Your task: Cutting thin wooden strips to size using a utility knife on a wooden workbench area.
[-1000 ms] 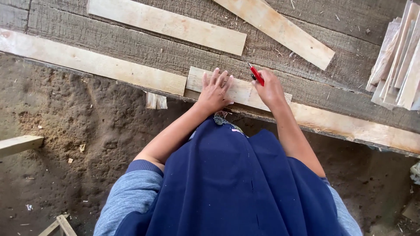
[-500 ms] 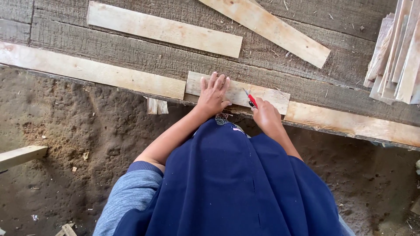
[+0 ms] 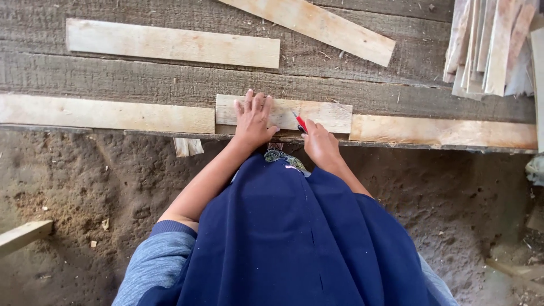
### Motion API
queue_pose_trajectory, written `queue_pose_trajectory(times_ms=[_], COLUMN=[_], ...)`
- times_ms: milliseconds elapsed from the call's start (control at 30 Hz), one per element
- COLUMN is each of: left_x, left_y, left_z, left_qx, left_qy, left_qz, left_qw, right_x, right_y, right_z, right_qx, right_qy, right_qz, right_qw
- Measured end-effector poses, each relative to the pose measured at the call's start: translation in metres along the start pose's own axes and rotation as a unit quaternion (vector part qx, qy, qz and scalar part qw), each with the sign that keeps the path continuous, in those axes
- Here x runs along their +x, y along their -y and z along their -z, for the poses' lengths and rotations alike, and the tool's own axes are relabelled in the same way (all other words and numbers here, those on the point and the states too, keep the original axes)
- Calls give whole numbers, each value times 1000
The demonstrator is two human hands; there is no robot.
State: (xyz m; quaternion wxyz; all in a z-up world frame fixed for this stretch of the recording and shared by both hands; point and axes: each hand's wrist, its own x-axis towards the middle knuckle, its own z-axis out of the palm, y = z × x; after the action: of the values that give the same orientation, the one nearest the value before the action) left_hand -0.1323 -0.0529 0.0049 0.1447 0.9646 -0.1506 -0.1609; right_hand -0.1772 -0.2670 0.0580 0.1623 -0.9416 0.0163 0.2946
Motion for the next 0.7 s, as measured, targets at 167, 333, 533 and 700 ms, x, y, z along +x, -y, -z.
queue_pose_trajectory(times_ms=[167,333,533,700], left_x=[11,12,32,54], left_y=[-3,-24,-102,-161], left_z=[-2,8,3,-25], left_qx=[8,31,0,-7], left_qy=[49,104,98,111], left_qz=[22,31,-95,-109], left_qw=[999,994,991,988], right_x=[-22,-34,-42,-49], right_y=[2,-23,-67,-75], right_z=[25,49,74,92], right_qx=[64,77,51,22], right_qy=[-6,-10,-17,36], right_qz=[-57,-153,-229,-187], right_qw=[996,985,972,981])
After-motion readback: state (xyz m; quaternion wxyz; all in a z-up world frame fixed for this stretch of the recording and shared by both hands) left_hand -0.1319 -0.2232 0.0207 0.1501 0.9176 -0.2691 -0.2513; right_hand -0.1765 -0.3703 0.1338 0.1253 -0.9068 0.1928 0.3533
